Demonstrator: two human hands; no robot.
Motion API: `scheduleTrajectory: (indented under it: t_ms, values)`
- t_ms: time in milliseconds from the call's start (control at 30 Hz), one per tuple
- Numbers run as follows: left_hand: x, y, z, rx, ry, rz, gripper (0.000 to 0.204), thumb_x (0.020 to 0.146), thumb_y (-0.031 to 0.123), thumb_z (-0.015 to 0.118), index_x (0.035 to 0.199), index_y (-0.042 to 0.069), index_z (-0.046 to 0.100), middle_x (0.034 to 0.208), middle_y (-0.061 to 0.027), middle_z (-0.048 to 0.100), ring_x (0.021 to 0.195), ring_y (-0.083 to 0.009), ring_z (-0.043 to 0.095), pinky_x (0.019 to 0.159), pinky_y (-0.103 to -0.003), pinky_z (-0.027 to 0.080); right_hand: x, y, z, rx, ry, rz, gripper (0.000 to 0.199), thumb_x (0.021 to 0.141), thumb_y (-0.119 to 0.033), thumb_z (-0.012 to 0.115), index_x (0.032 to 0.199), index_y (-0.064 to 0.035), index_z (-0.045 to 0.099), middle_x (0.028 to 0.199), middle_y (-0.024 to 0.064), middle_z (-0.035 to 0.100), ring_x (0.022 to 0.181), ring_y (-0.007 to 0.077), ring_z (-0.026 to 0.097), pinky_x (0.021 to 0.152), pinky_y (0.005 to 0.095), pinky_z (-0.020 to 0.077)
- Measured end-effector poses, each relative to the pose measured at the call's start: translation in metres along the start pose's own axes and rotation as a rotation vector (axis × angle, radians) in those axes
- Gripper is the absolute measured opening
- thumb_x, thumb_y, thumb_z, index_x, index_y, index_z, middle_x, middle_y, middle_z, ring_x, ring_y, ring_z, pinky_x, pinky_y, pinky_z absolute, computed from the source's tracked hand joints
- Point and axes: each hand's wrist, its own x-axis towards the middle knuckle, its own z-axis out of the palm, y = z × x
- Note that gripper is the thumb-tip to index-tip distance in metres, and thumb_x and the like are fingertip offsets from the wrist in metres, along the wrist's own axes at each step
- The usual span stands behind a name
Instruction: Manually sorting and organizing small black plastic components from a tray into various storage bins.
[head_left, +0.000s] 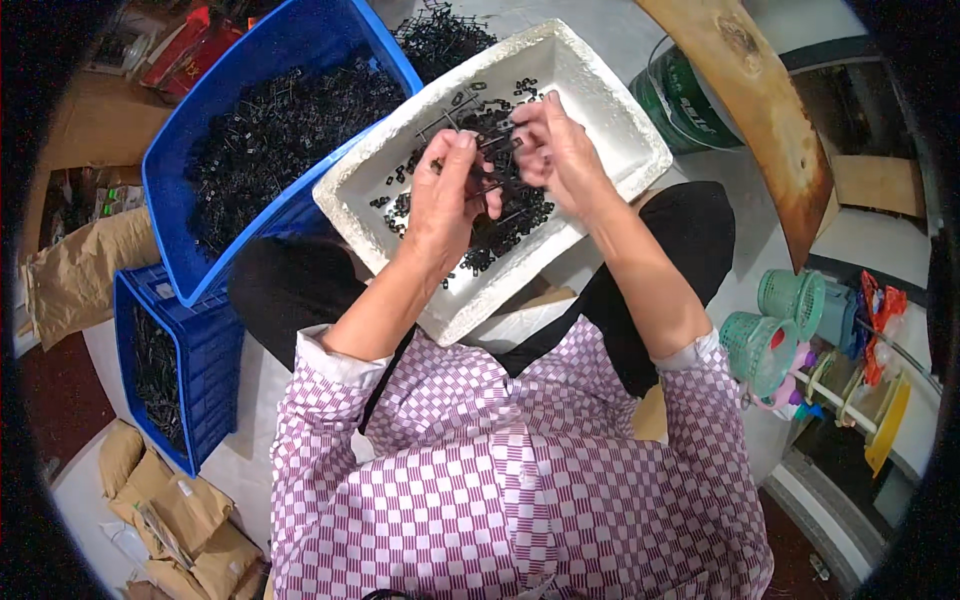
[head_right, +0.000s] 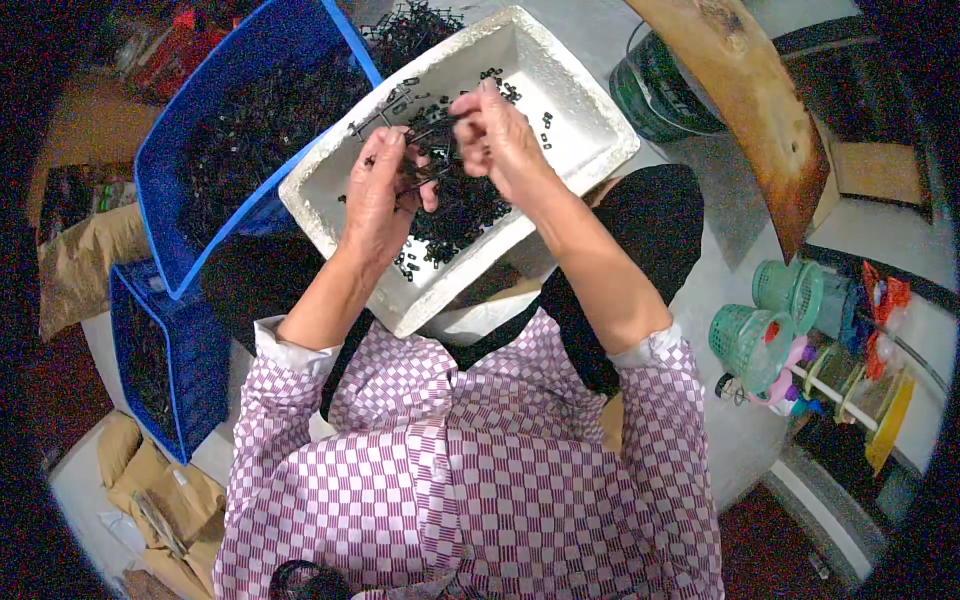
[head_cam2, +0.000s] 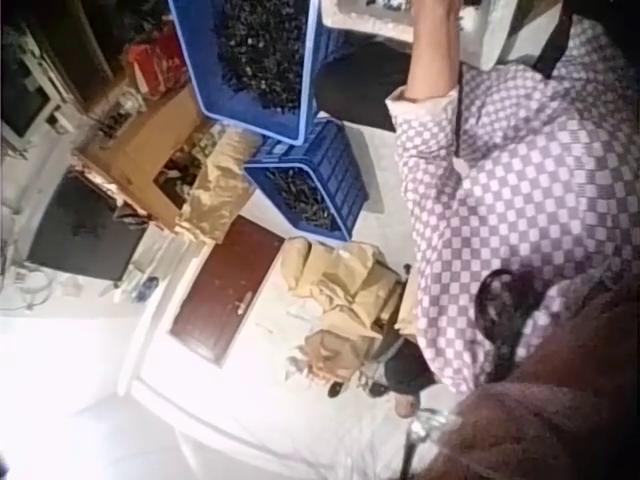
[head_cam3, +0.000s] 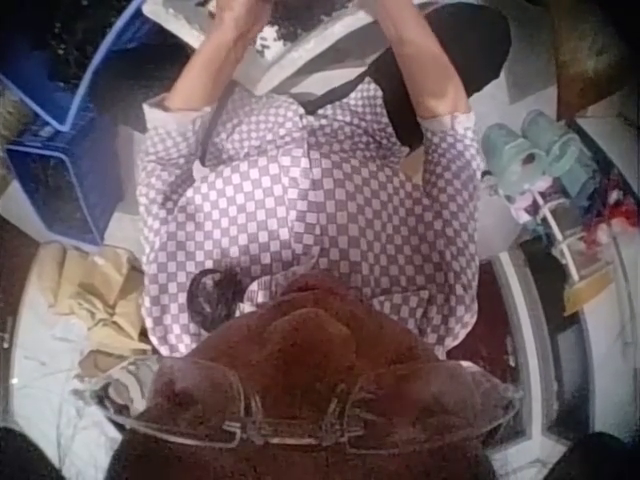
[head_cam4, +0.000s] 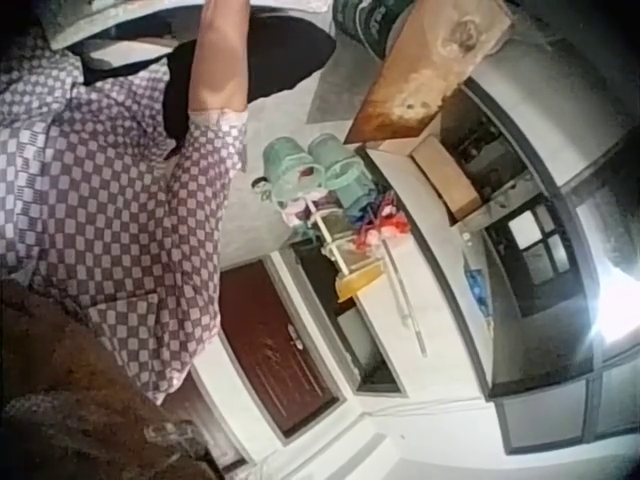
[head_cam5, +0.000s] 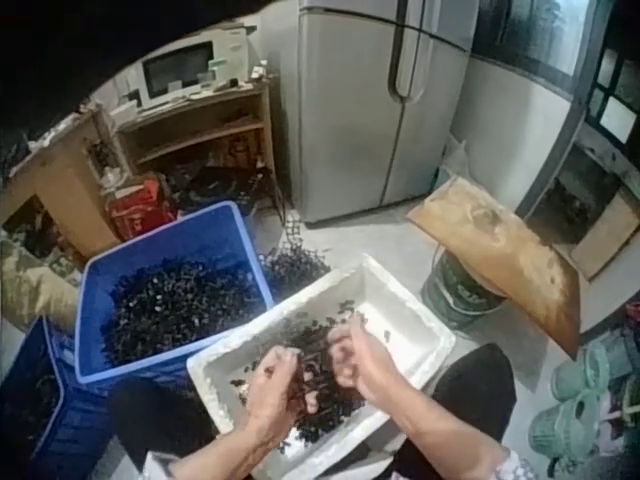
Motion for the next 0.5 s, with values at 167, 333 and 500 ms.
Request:
scheduleTrajectory:
  t_ms: [167, 333, 500]
  values:
    - [0.001, -0.014, 0.002, 0.094, -0.099, -0.002, 0.019, 0.089, 0.030, 0.051, 0.085, 0.011, 0.046, 0.071, -0.0017, 0.050, 0.051, -0.0108, 0.050, 0.041, -0.023, 0.041, -0.008, -0.003, 0.022, -0.004, 0.012, -0.012, 0.056, 0.086, -0.059, 0.034, 0.095, -0.0061, 0.050, 0.065, -0.0029, 0.044, 0.052, 0.0063, 0.039, 0.046, 0.0202, 0.0295]
    - [0.001, -0.022, 0.002, 0.141, -0.154, 0.001, 0.019, 0.089, 0.030, 0.052, 0.087, 0.011, 0.048, 0.072, -0.0017, 0.051, 0.053, -0.0111, 0.051, 0.042, -0.024, 0.043, -0.004, -0.001, 0.021, -0.370, 0.066, -0.370, 0.049, 0.089, -0.051, 0.039, 0.090, -0.0032, 0.051, 0.062, 0.0003, 0.046, 0.052, 0.0094, 0.041, 0.046, 0.0244, 0.0328]
    - [-0.003, -0.024, 0.013, 0.149, -0.093, -0.033, 0.021, 0.090, 0.027, 0.049, 0.082, 0.009, 0.043, 0.069, -0.0022, 0.049, 0.047, -0.0105, 0.050, 0.040, -0.022, 0.041, 0.007, 0.012, 0.015, -0.611, 0.280, -0.610, 0.033, 0.090, -0.033, 0.047, 0.084, -0.0012, 0.052, 0.057, 0.0065, 0.047, 0.051, 0.0135, 0.044, 0.048, 0.0289, 0.0379]
